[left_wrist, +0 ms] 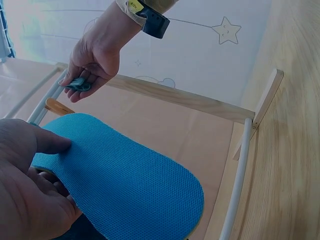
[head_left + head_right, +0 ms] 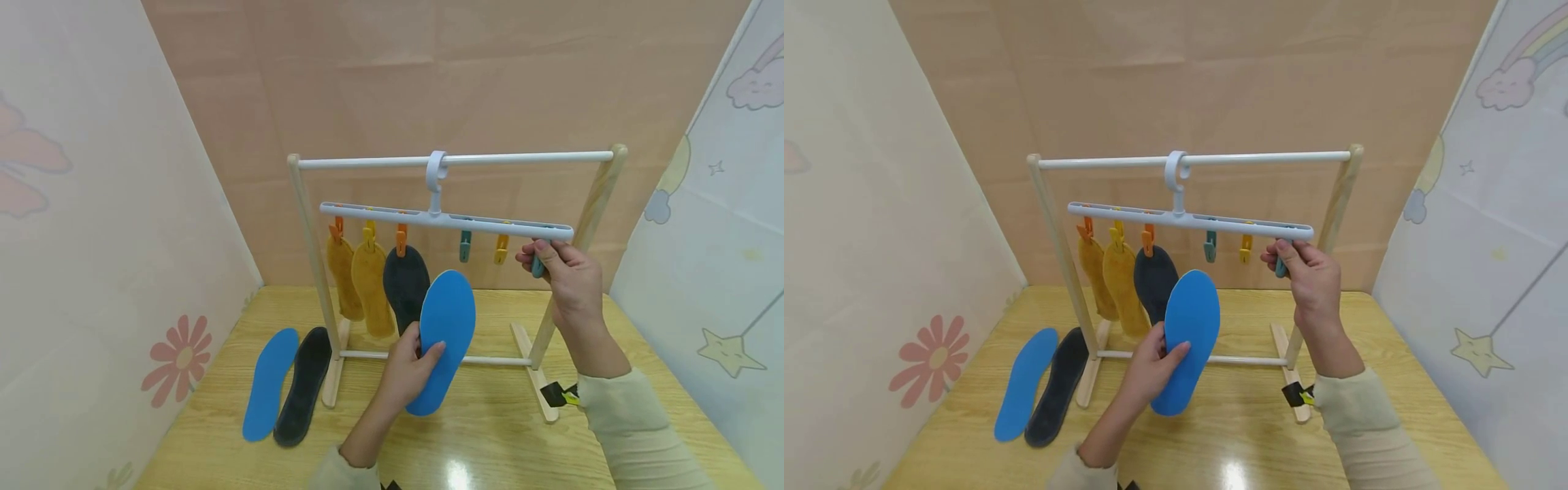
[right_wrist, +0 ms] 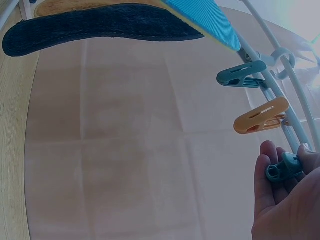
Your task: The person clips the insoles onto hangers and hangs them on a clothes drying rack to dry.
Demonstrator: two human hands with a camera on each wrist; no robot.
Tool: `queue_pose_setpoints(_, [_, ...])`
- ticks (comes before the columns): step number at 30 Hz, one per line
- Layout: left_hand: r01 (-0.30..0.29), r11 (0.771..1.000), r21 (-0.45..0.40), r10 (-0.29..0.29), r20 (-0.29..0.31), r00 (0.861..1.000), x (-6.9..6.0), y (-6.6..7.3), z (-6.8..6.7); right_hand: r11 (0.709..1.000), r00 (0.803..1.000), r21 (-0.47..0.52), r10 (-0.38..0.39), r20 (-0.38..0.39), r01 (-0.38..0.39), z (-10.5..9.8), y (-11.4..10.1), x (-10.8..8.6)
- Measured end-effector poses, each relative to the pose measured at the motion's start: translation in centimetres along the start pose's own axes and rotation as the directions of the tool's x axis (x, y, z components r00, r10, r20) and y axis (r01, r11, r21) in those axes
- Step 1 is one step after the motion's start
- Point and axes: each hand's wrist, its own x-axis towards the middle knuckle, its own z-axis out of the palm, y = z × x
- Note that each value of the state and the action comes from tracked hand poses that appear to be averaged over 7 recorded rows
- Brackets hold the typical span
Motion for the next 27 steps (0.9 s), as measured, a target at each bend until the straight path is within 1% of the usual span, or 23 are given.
queue_pose_setpoints(9, [-0.020, 1.000, 0.003, 0.019, 0.019, 1.000, 0.4, 0.2, 1.1, 1.000, 1.000, -0.002, -0.005, -0.005, 0.005, 0.0, 0.0, -0.2])
queue_pose_setpoints(17, [-0.038, 0.999, 0.023, 0.037, 0.028, 0.999, 0.6, 0.3, 1.9, 1.000, 1.000, 0.010, -0.012, -0.004, 0.013, 0.2, 0.0, -0.2])
queue_pose_setpoints(27, [-0.006, 0.999, 0.036, 0.004, 0.042, 0.999, 0.9, 0.6, 2.6, 1.000, 1.000, 0.016, -0.009, -0.009, 0.009, 0.2, 0.0, -0.2])
